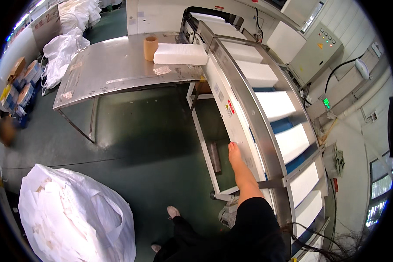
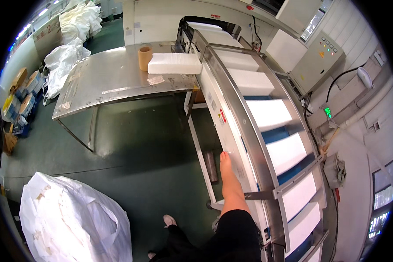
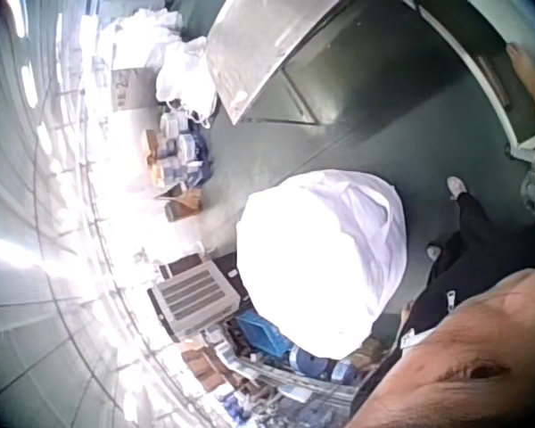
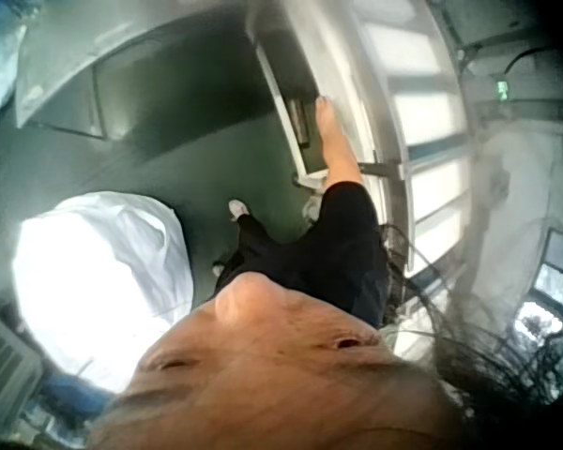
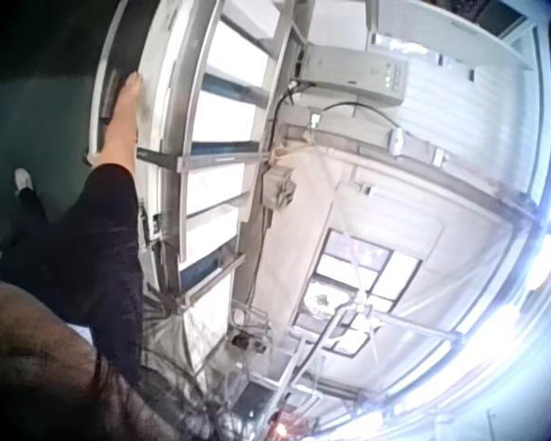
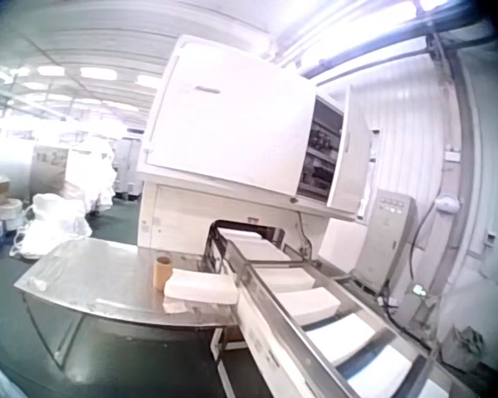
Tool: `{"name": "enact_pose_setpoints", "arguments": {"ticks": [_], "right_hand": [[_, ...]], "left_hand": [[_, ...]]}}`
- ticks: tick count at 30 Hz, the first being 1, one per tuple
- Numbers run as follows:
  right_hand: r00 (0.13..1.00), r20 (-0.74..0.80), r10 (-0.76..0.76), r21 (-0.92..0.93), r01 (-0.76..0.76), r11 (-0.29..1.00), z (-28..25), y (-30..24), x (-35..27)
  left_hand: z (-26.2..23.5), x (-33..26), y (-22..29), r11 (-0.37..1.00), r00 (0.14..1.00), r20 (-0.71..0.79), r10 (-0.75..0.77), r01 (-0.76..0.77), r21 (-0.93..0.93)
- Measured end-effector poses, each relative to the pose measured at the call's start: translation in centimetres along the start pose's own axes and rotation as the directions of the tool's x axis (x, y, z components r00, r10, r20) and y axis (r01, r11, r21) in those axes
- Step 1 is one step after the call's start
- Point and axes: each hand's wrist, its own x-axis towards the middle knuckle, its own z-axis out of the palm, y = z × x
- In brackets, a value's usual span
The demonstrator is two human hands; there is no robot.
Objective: The person packs boxes with rectangular blue product cartons, folds the cardboard flaps, and places the sealed boxes onto a conveyor belt.
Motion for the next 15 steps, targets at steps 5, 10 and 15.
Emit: {"name": "enact_pose_setpoints", "arguments": {"ticks": [5,10,15], "right_hand": [[0.993,0.032,-0.115,0.035,0.114,0.993,-1.3,2.0,-1.0],[0.979,-0.045,-0.198,-0.024,0.197,0.980,-0.5,2.9,-1.9],[0.975,-0.164,-0.153,-0.089,0.140,0.986,1.0,1.5,-1.3]], "left_hand": [[-0.5,3.5,5.5,0.995,0.995,0.035,0.095,-0.095,-0.006],[-0.7,4.8,8.8,0.985,0.981,0.085,0.173,-0.174,0.012],[-1.4,3.3,7.1,0.990,0.987,0.116,0.109,-0.118,0.079]]}}
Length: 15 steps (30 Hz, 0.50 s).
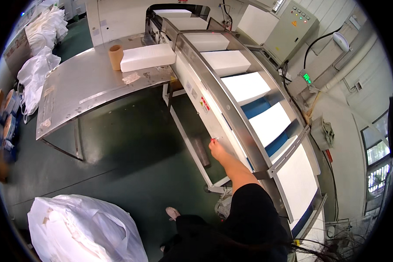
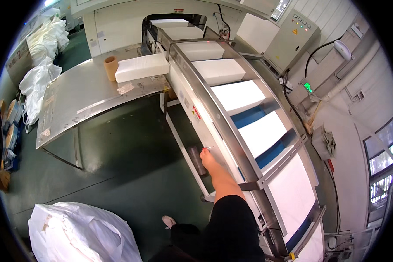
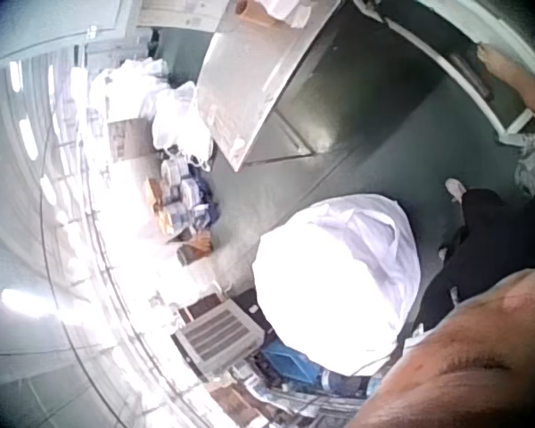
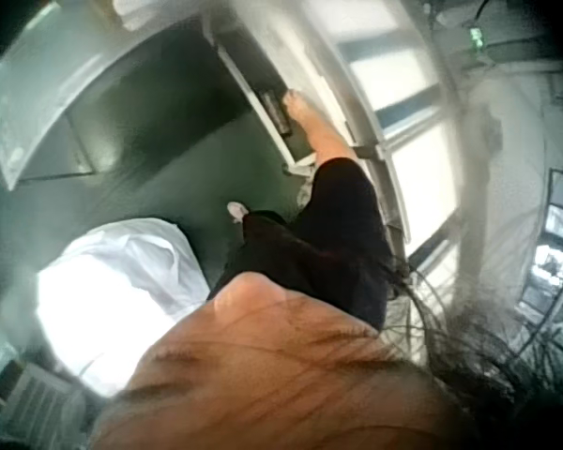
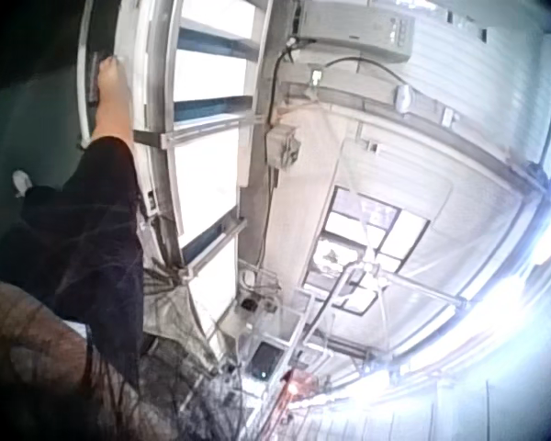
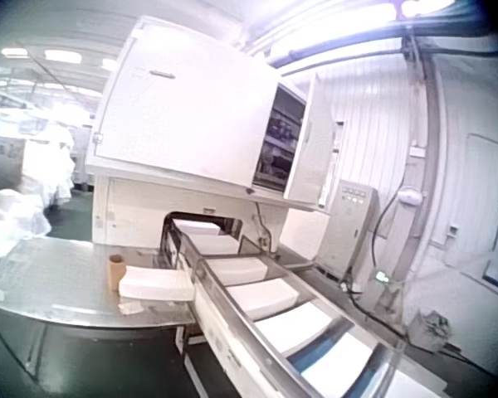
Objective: The person packs boxes with rectangular blue product cartons, folds the cardboard flaps, and places the sealed boxes onto a conveyor belt.
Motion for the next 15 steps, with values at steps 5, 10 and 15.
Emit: {"name": "enact_pose_setpoints", "arguments": {"ticks": [5,10,15], "right_hand": [[1.000,0.002,-0.027,-0.008,0.027,1.000,-1.5,0.3,1.6],[0.920,-0.213,0.330,0.820,-0.015,0.572,0.8,-0.3,0.2],[0.936,-0.212,0.281,0.451,-0.161,0.878,8.6,-0.3,1.8]], "left_hand": [[1.0,-8.3,-7.4,0.974,0.974,0.004,-0.226,0.225,0.012],[3.6,-17.6,-14.9,0.926,0.911,0.168,-0.376,0.376,0.038],[1.5,-16.4,-15.5,0.877,0.883,0.038,-0.468,0.470,-0.097]]}}
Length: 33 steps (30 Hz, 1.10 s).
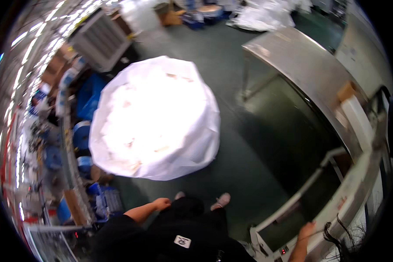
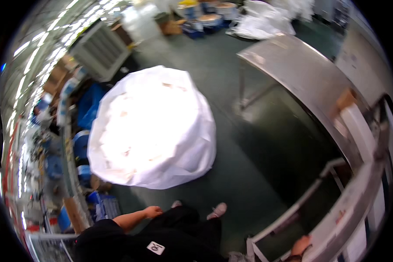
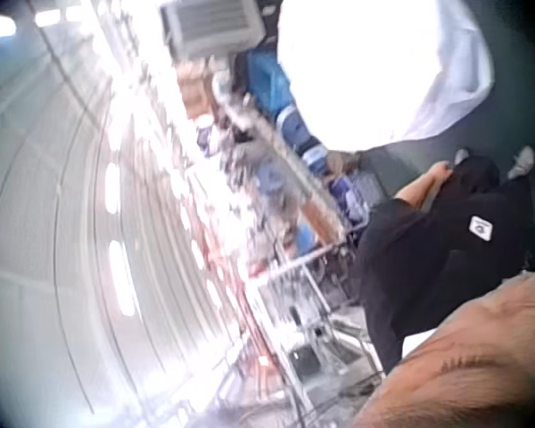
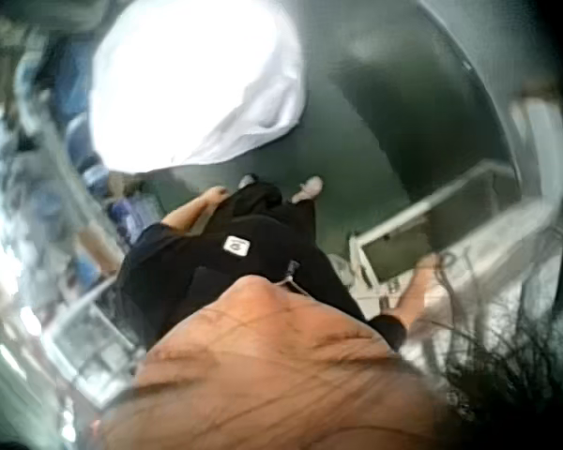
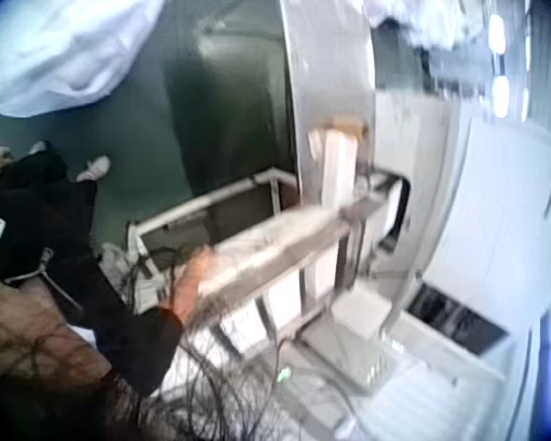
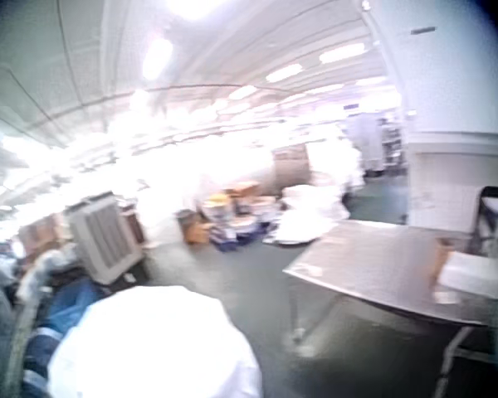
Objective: The person packs boxes with rectangular blue product cartons, folds the cardboard flaps, and places the sealed boxes onto a conveyor belt.
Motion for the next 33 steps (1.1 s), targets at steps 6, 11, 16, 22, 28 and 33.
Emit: {"name": "enact_pose_setpoints", "arguments": {"ticks": [6,11,16,22,28,33], "right_hand": [[0.965,-0.137,-0.224,0.622,0.260,0.738,-9.4,-16.0,4.5],[0.641,-0.065,-0.765,0.756,0.532,0.381,-16.9,-31.4,0.3],[0.018,-0.128,-0.992,0.822,0.562,-0.096,-18.7,-44.3,-4.6],[-0.135,0.141,-0.981,0.410,0.910,-0.067,-38.2,-63.1,-18.2],[-0.139,0.278,-0.950,0.033,0.990,-0.135,-46.3,-74.8,-28.4],[-0.191,0.418,-0.888,-0.030,0.974,-0.223,-45.0,-88.6,-30.2]], "left_hand": [[6.9,-4.7,-7.9,0.944,0.975,-0.161,-0.153,0.095,-0.317],[12.5,-8.3,-13.0,0.864,0.940,-0.240,-0.242,0.096,-0.495],[18.2,-7.8,-19.7,0.824,0.958,-0.253,-0.131,-0.037,-0.565],[21.1,-11.9,-28.4,0.677,0.890,-0.215,-0.402,0.131,-0.724],[21.5,-7.8,-36.6,0.452,0.923,-0.230,-0.307,-0.071,-0.889],[16.1,-8.9,-42.3,0.394,0.878,-0.238,-0.416,-0.062,-0.917]]}}
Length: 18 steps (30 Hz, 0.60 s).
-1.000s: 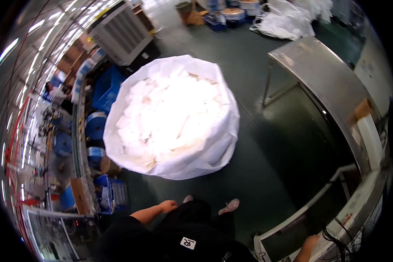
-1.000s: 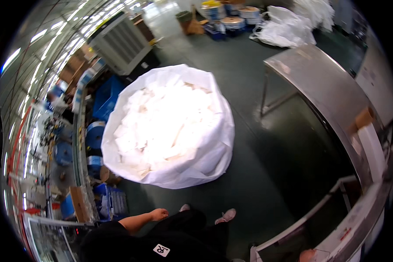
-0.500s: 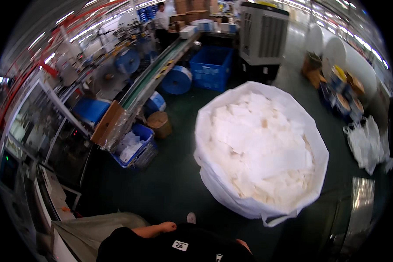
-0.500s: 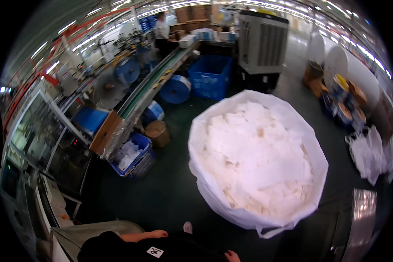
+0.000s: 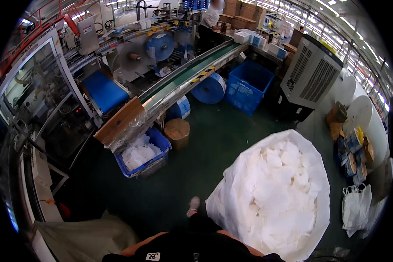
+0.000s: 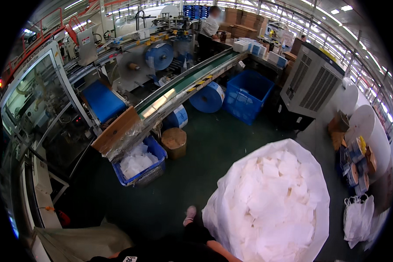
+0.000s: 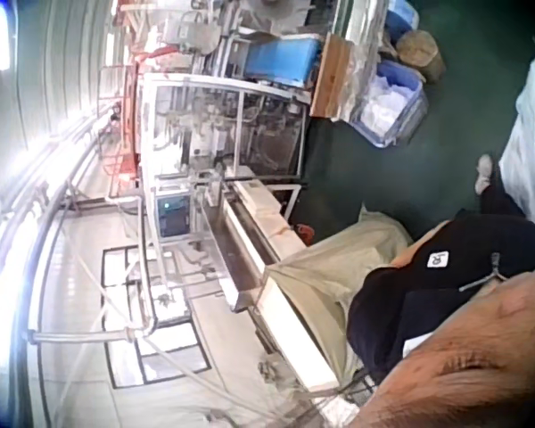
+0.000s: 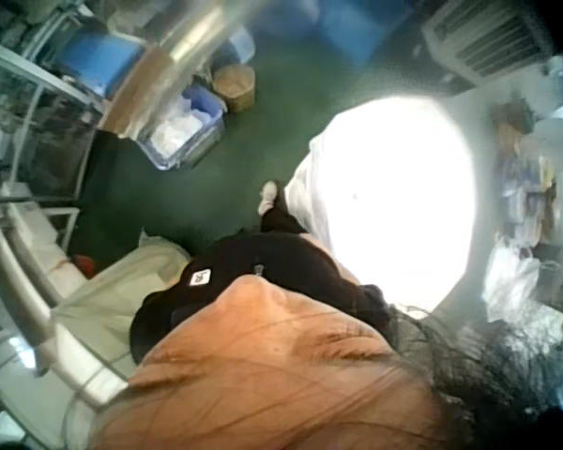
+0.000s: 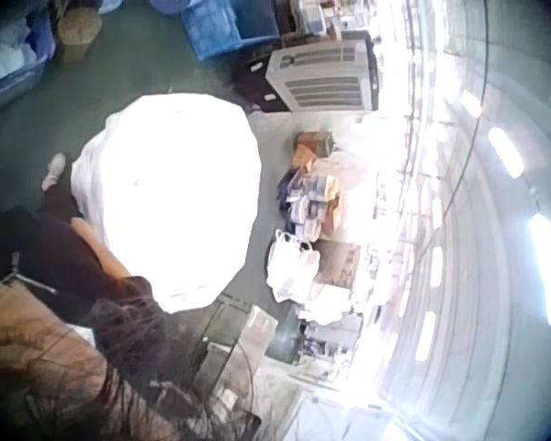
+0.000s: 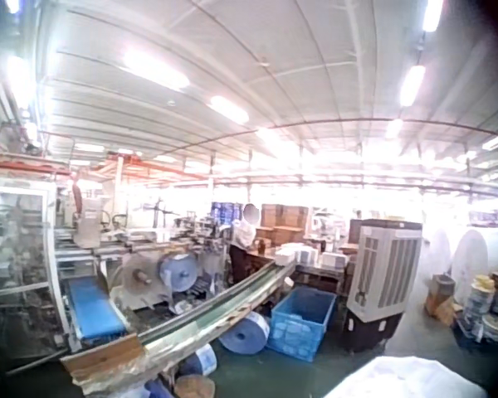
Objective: The person packs boxes with rectangular blue product cartons, folds the cardboard flaps, and places the sealed boxes onto a conveyor belt.
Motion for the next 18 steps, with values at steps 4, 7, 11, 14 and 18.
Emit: {"name": "enact_pose_setpoints", "arguments": {"ticks": [4,7,11,14,18], "right_hand": [[0.998,-0.034,-0.059,-0.010,0.059,0.998,-10.1,-1.3,5.4],[0.993,-0.050,-0.104,0.005,0.104,0.995,-15.8,-2.8,8.9],[0.990,-0.063,-0.128,0.001,0.128,0.992,-22.6,-3.7,12.4],[0.986,-0.070,-0.150,0.004,0.151,0.989,-27.3,-4.7,15.2],[0.984,-0.096,-0.149,0.037,0.153,0.988,-32.5,-5.7,18.4]], "left_hand": [[-6.8,3.2,2.4,0.999,0.991,-0.137,-0.004,-0.001,-0.033],[-12.4,4.7,5.0,0.999,0.953,-0.301,0.023,-0.030,-0.016],[-18.5,7.3,8.3,0.992,0.875,-0.484,0.014,-0.072,-0.101],[-22.0,9.8,8.4,0.979,0.875,-0.481,-0.056,-0.045,-0.196],[-27.9,14.5,9.0,1.000,0.935,-0.354,-0.023,0.016,-0.021]]}}
